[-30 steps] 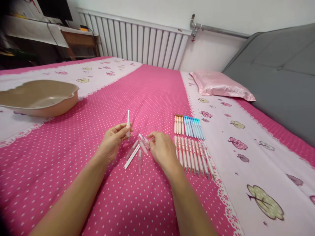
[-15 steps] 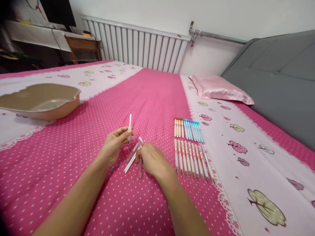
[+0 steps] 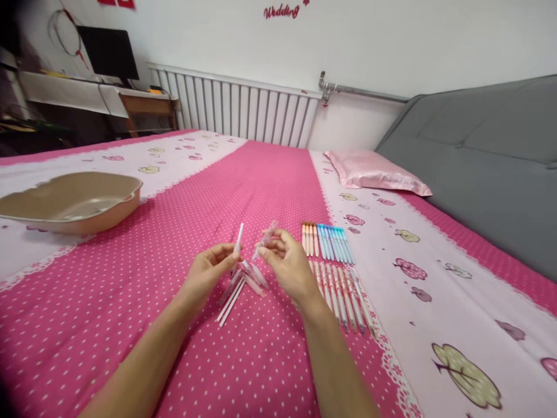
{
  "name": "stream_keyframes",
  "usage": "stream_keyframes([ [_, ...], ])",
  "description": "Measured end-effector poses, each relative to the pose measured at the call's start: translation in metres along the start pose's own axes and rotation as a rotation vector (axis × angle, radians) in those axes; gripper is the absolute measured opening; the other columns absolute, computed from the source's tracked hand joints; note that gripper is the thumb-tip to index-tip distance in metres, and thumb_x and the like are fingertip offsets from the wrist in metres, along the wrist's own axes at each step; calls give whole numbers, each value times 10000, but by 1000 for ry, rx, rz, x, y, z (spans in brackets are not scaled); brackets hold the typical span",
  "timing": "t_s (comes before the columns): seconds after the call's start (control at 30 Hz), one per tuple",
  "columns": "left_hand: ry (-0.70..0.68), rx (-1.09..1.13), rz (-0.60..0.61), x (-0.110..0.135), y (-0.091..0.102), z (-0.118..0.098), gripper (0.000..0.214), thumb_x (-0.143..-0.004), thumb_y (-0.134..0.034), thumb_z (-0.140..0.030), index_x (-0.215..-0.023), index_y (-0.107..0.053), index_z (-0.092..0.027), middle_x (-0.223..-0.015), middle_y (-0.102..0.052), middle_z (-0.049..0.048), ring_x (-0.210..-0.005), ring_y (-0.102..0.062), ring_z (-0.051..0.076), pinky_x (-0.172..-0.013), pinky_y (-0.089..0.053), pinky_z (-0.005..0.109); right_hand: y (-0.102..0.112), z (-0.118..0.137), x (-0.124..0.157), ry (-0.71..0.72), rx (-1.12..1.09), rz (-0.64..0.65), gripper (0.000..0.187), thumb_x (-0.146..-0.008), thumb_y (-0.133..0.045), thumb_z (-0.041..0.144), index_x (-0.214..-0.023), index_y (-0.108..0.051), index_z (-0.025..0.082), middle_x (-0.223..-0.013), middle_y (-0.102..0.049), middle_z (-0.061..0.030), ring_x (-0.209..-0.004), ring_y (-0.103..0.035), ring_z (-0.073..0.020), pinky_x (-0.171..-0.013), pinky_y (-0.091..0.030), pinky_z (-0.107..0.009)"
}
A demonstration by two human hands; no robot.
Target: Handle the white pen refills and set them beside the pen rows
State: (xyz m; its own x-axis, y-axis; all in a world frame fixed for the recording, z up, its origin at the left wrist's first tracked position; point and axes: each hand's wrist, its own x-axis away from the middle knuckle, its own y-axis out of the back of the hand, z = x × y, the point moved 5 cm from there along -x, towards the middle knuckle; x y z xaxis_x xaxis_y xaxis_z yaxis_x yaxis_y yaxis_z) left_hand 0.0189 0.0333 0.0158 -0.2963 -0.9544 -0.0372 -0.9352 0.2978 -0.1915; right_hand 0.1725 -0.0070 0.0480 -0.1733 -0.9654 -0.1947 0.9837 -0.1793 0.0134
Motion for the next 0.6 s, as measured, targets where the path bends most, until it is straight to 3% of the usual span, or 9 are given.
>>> stream_keyframes([
  [0.2, -1, -29, 111, 1, -8, -2, 267, -675, -732, -336, -826, -662, -127, -715, -656, 42, -609, -589, 119, -601, -460, 233, 7, 2, -2, 92, -2, -148, 666, -781, -601, 283, -1372, -295, 277, -900, -620, -22, -829, -608, -154, -717, -470, -316],
  [0.33, 24, -22, 190, 3, -13, -2, 248, -713, -701, -337, -845, -668, -130, -713, -666, 61, -609, -612, 149, -599, -478, 266, 10, 9, -1, 157, -2, -207, 661, -830, -542, 302, -1414, -233, 286, -879, -611, -20, -795, -592, -144, -720, -473, -317],
  [0.5, -4, -39, 109, 2, -8, -2, 243, -692, -719, -323, -841, -684, -134, -729, -664, 55, -629, -597, 137, -598, -461, 239, 7, 12, -1, 159, -23, -167, 577, -848, -511, 300, -1385, -301, 310, -720, -577, 30, -640, -548, -122, -651, -462, -293],
  [0.6, -29, -34, 87, 2, -6, -3, 251, -682, -725, -329, -843, -692, -140, -728, -658, 46, -623, -577, 125, -589, -445, 226, 4, 12, 1, 69, -89, -130, 372, -833, -518, 288, -1206, -523, 281, -645, -542, 46, -527, -495, -99, -545, -423, -254],
])
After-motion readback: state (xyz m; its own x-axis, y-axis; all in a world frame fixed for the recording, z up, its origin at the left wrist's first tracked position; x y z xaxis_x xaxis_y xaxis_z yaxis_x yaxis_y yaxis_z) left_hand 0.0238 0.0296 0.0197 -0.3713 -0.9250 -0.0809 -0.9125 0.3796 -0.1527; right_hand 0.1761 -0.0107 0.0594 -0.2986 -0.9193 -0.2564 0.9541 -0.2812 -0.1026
